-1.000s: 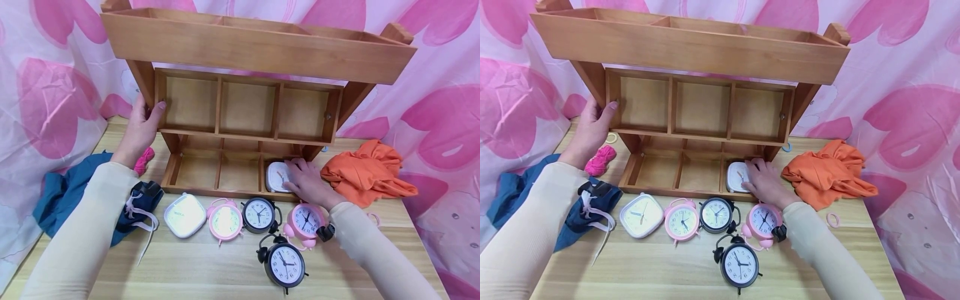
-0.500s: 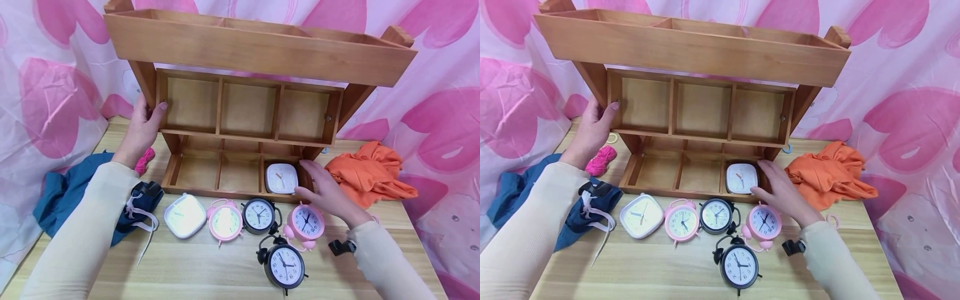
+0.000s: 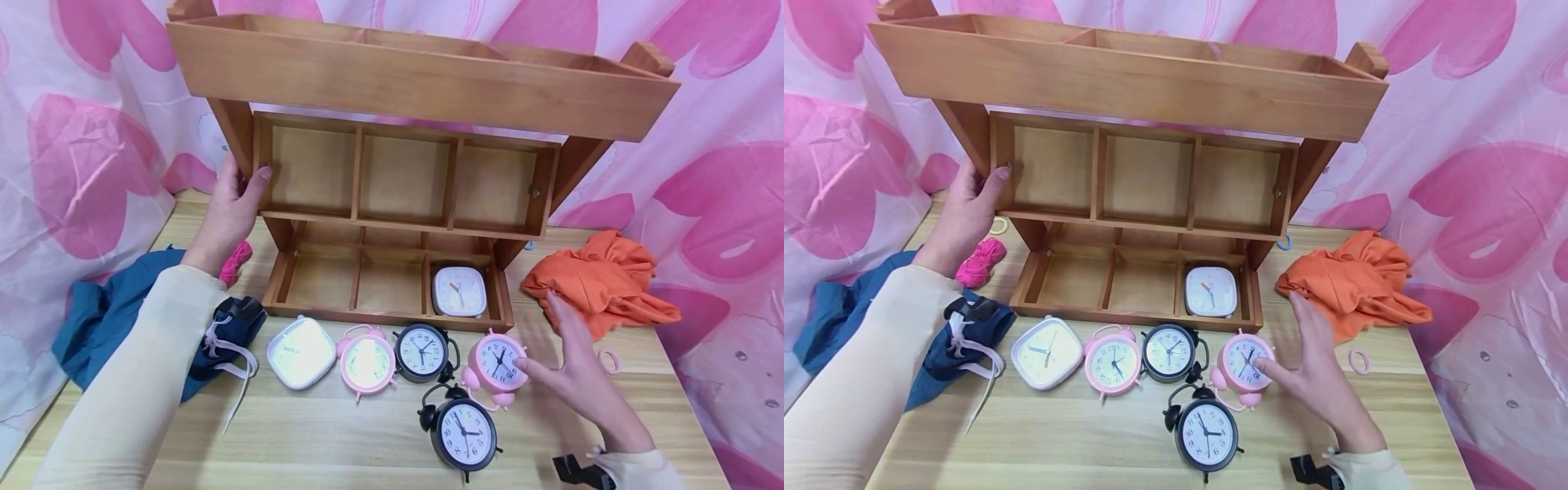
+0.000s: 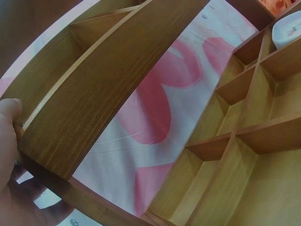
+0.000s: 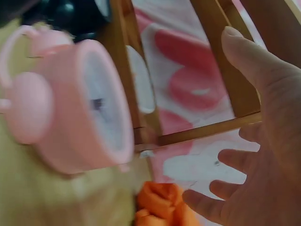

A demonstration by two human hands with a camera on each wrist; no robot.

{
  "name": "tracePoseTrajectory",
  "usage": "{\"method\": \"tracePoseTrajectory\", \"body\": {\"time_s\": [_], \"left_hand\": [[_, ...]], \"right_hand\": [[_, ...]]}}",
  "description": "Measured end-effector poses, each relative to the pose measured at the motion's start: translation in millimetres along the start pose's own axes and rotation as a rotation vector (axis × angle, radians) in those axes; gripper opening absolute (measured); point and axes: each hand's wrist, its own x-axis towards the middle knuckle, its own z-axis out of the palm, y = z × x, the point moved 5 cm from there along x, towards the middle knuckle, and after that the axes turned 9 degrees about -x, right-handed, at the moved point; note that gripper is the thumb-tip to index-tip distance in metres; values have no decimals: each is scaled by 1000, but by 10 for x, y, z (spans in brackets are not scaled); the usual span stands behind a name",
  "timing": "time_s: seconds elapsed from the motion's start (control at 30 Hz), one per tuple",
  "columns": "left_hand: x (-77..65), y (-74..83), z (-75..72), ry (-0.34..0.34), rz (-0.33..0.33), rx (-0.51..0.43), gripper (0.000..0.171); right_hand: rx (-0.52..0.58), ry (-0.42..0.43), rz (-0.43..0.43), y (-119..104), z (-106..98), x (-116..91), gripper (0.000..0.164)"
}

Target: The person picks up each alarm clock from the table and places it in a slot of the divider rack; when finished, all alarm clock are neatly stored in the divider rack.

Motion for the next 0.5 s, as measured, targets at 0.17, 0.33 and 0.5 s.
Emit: {"method": "tracePoseTrajectory", "body": {"time_s": [0.17, 0.33, 0.5], "left_hand": [[9, 8, 3, -5, 15, -9, 60], [12, 17, 15, -4, 17, -13, 59], [10, 10, 11, -3, 11, -11, 60]], "right_hand": [[28, -34, 29, 112, 205, -160, 121], [17, -16, 1, 105, 375, -243, 126], [-57, 2, 6, 96, 542, -280, 119]]}}
